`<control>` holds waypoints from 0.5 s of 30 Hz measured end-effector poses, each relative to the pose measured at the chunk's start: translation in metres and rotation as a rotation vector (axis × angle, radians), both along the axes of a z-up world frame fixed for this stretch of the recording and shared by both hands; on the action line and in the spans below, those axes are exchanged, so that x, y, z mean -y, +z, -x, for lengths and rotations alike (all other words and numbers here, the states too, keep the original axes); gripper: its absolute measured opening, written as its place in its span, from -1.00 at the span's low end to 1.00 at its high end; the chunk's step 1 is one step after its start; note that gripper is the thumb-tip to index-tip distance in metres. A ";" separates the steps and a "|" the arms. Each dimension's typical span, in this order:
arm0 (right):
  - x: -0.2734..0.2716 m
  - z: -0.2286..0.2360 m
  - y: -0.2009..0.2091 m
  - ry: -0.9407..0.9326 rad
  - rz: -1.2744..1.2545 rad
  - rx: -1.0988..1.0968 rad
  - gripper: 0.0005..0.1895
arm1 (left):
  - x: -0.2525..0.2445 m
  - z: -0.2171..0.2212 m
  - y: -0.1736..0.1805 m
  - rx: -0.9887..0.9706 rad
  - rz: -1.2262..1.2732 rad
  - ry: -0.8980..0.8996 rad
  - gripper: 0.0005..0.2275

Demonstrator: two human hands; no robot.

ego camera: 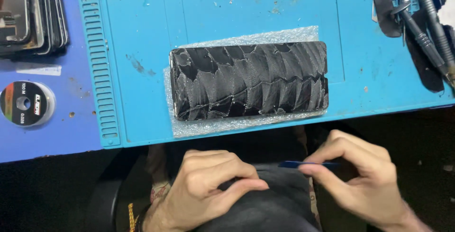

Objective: The person places a phone on a heated screen-separation machine and adjusts its settings, then sets the phone on a foam pad and uses a blue pry tool to lift and separate the cracked screen from the phone body.

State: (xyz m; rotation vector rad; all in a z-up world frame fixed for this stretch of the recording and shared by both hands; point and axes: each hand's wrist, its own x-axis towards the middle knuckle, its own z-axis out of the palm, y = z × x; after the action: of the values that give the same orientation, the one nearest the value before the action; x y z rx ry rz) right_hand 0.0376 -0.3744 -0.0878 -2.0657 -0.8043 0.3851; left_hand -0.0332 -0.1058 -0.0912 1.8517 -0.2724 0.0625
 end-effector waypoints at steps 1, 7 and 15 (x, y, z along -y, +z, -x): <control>0.001 0.000 0.004 -0.122 -0.021 -0.007 -0.83 | -0.002 0.000 0.001 0.061 -0.001 -0.028 -0.87; -0.010 0.004 -0.005 0.058 -0.070 0.031 -0.73 | 0.014 -0.012 0.016 0.298 -0.208 -0.137 -0.80; -0.005 -0.006 0.007 0.415 -0.196 -0.364 -0.66 | -0.009 -0.004 0.010 0.685 -0.528 -0.398 -0.93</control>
State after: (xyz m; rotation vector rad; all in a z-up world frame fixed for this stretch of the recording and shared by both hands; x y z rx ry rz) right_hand 0.0435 -0.3699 -0.0812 -1.5779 -0.9975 0.8478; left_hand -0.0290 -0.0969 -0.0811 2.2053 -1.2236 0.3811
